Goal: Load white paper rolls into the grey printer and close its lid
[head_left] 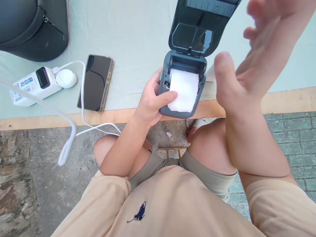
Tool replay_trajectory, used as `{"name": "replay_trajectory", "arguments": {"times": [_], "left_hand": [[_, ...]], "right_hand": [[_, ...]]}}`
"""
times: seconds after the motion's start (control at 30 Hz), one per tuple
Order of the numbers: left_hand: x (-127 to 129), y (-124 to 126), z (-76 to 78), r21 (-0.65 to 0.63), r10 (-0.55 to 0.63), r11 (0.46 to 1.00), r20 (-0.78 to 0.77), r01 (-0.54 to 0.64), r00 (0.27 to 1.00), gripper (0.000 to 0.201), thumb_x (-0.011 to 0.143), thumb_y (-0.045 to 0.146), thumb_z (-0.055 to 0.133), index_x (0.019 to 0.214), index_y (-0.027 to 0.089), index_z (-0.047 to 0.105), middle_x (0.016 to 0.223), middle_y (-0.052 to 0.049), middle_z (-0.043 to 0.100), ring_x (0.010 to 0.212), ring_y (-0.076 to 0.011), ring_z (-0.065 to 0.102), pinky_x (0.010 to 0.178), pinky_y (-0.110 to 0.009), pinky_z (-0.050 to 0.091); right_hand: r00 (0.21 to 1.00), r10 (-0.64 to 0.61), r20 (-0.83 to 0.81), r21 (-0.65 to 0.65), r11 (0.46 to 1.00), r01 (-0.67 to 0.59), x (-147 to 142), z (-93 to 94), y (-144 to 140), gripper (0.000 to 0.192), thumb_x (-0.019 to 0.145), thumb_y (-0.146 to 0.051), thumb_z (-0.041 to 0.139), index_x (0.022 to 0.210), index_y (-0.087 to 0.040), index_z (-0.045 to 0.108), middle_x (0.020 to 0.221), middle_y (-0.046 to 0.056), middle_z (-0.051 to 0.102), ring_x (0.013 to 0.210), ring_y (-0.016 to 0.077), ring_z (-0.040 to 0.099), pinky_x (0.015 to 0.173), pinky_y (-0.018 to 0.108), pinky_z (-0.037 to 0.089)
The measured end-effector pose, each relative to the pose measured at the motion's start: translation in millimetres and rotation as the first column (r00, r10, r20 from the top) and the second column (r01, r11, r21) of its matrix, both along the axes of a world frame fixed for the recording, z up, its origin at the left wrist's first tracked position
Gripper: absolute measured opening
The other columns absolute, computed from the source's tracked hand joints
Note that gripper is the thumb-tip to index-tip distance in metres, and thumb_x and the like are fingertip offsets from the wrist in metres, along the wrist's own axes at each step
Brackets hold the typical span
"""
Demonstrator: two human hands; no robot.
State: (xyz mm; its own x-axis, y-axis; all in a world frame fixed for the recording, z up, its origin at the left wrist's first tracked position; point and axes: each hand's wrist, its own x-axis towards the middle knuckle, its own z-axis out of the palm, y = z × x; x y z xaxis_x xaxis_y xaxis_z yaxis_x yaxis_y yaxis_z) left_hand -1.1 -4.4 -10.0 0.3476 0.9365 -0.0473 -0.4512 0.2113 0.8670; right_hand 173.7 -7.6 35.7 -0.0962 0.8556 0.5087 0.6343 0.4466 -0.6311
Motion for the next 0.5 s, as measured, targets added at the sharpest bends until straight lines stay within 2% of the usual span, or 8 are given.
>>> {"name": "replay_trajectory", "arguments": {"times": [0.07,0.17,0.3,0.33,0.4,0.5], "left_hand": [[-0.9,-0.2,-1.4,0.002,-0.002,1.000,-0.004,0.002,1.000,0.039,0.070,0.030,0.068,0.104,0.019,0.054,0.093,-0.002,0.063,0.099,-0.0235,0.065,0.070,-0.026,0.055],[-2.2,-0.4,-3.0,0.009,-0.005,1.000,-0.003,0.005,1.000,0.038,0.069,0.030,0.068,0.103,0.019,0.053,0.093,-0.002,0.063,0.105,-0.0248,0.062,0.071,-0.026,0.055],[-3.1,0.5,-5.3,0.041,-0.014,0.999,0.010,0.013,1.000,0.036,0.070,0.031,0.067,0.101,0.019,0.053,0.092,-0.002,0.063,0.107,-0.0246,0.061,0.069,-0.026,0.054],[-3.2,1.1,-6.0,0.045,-0.014,0.999,0.021,0.014,1.000,0.037,0.069,0.030,0.067,0.102,0.019,0.053,0.093,-0.002,0.063,0.105,-0.0241,0.062,0.068,-0.026,0.054],[-3.7,2.6,-7.5,0.037,-0.020,0.999,0.067,0.017,0.998,0.042,0.066,0.028,0.069,0.104,0.020,0.052,0.094,-0.001,0.062,0.098,-0.0223,0.064,0.068,-0.027,0.053],[-4.6,4.6,-9.4,-0.015,-0.046,0.999,0.179,0.049,0.983,0.040,0.067,0.032,0.066,0.103,0.026,0.052,0.095,-0.001,0.062,0.092,-0.0214,0.064,0.070,-0.032,0.054]], "right_hand": [[0.999,-0.035,0.035,0.025,0.999,0.034,0.2,2.8,1.5,0.041,0.086,-0.031,0.043,0.126,-0.027,0.035,0.131,0.000,0.042,0.119,0.0135,0.049,0.099,0.033,0.042],[0.996,-0.066,0.063,0.093,0.994,0.060,-1.3,0.2,4.7,0.031,0.086,-0.031,0.042,0.118,-0.029,0.043,0.118,-0.002,0.049,0.103,0.0106,0.057,0.090,0.030,0.045],[0.999,0.039,0.009,0.178,0.983,-0.040,-0.2,-7.9,8.5,0.025,0.083,-0.031,0.047,0.107,-0.023,0.051,0.105,0.001,0.054,0.096,0.0127,0.060,0.084,0.030,0.046],[0.998,0.062,0.006,0.181,0.981,-0.062,0.1,-8.9,8.1,0.023,0.083,-0.031,0.047,0.104,-0.022,0.052,0.102,0.002,0.056,0.095,0.0130,0.060,0.082,0.029,0.046],[1.000,0.027,0.011,0.159,0.987,-0.029,-0.6,-9.2,5.1,0.021,0.085,-0.031,0.045,0.101,-0.020,0.053,0.100,0.002,0.057,0.092,0.0127,0.060,0.075,0.027,0.046],[0.999,-0.035,0.037,0.085,0.996,0.032,-5.8,-6.8,-4.1,0.025,0.085,-0.030,0.042,0.107,-0.023,0.052,0.109,0.002,0.055,0.096,0.0121,0.056,0.061,0.022,0.043]]}}
